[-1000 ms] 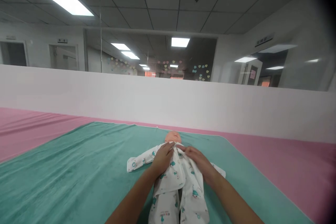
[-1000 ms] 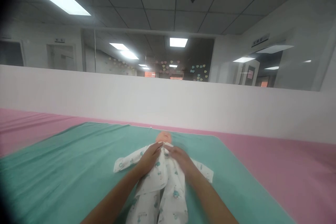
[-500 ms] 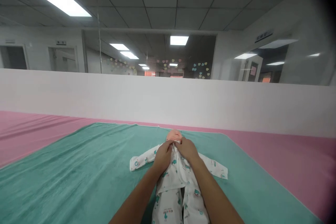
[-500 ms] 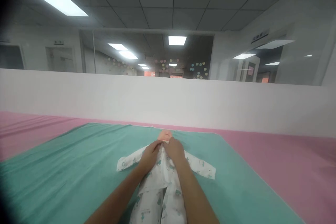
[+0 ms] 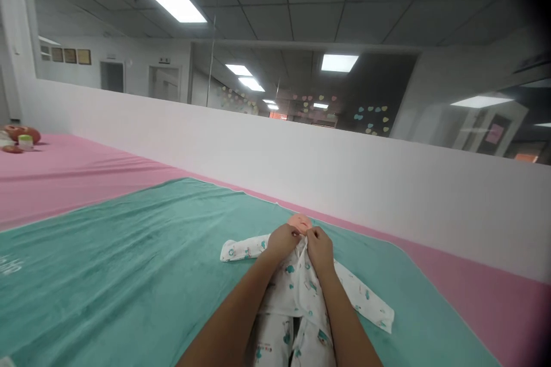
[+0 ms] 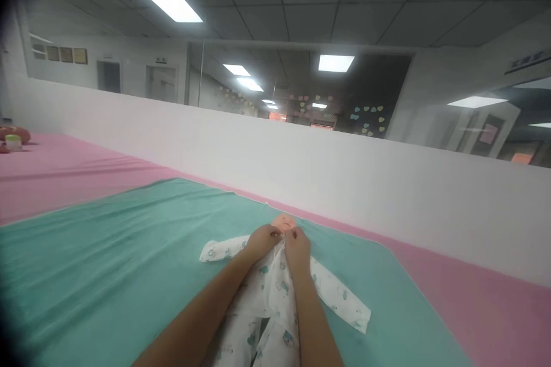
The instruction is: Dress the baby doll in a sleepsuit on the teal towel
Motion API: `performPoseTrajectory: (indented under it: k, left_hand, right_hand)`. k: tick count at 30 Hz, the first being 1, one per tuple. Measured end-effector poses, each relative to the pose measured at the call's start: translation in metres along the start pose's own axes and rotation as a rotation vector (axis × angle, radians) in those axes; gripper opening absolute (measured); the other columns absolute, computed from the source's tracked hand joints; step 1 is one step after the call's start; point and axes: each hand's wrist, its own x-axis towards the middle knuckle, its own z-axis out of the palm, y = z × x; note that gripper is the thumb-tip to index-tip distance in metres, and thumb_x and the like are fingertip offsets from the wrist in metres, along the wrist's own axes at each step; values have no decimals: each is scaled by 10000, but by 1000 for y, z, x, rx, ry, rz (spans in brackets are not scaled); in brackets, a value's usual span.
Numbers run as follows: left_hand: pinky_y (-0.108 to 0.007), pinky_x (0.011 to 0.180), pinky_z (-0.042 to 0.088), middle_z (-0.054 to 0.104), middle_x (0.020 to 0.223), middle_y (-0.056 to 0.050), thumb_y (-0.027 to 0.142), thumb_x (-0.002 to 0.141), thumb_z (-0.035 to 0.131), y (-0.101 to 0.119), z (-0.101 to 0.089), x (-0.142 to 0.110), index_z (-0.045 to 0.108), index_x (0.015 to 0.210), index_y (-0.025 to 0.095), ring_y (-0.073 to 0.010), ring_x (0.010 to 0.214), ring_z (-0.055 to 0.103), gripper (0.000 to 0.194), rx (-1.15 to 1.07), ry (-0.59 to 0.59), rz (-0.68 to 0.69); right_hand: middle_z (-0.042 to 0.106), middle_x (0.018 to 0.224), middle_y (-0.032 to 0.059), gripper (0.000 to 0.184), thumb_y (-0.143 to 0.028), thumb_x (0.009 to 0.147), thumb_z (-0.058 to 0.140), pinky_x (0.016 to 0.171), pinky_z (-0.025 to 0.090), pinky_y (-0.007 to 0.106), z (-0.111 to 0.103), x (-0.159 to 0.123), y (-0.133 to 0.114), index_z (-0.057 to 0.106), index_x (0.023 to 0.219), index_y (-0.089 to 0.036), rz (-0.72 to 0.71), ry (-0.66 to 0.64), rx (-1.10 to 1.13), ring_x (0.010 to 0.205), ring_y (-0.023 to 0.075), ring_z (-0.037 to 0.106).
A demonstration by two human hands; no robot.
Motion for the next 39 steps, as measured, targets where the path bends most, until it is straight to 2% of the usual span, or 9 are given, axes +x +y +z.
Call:
performPoseTrajectory:
  k: [3,9,15,19,24,31,36,39]
  left_hand:
    - [-271,650,393,661,838,-60,237,727,496,2,5,4,678,761,193,-194,752,573,190,-37,18,17]
    - [-257,634,367,635,774,-72,152,723,457,13,-8,2,628,657,153,-165,703,531,183,-147,131,1]
    - [-206,551,357,566,604,-12,131,690,439,21,-13,5,587,634,138,-110,571,475,159,-367,160,-123]
    - [-196,521,354,536,565,6,135,649,446,13,-5,6,560,602,141,-98,530,451,124,-477,132,-183]
    - [-205,558,371,577,603,-7,112,608,473,8,-2,5,567,584,148,-110,580,494,103,-524,110,-199]
    - [-209,568,409,584,608,-1,99,640,479,10,-3,5,555,713,151,-110,573,532,117,-609,91,-208]
    - [-199,549,419,589,632,-6,120,650,506,5,0,6,548,736,140,-104,580,539,98,-752,38,-217]
    - [-193,544,425,589,635,-9,113,638,509,6,-2,5,543,723,135,-99,575,538,94,-773,18,-231]
  right_hand:
    - [529,603,-7,221,-309,770,344,569,311,246,4,-3,-1,412,587,-206,-18,75,115,600,143,442]
    - [507,547,-3,244,-334,743,400,544,271,262,3,-6,-13,413,537,-205,79,84,69,548,147,404]
    - [459,539,-29,232,-338,715,426,536,286,246,7,-5,-19,437,532,-197,159,177,342,574,131,393]
    - [414,533,-41,222,-340,690,452,508,278,237,14,-4,-11,411,525,-197,184,156,412,565,118,360]
    - [337,529,-41,215,-328,671,447,461,247,235,17,-3,-1,362,520,-202,178,115,411,544,110,305]
    - [290,558,-34,217,-331,695,399,462,255,233,16,-5,2,301,540,-215,168,103,430,548,111,268]
    - [283,545,-37,225,-335,685,421,448,247,236,15,-6,-2,305,534,-215,198,101,450,535,112,269]
    - [347,555,-35,200,-334,678,433,477,285,235,16,-7,-3,352,545,-209,201,107,470,548,114,316]
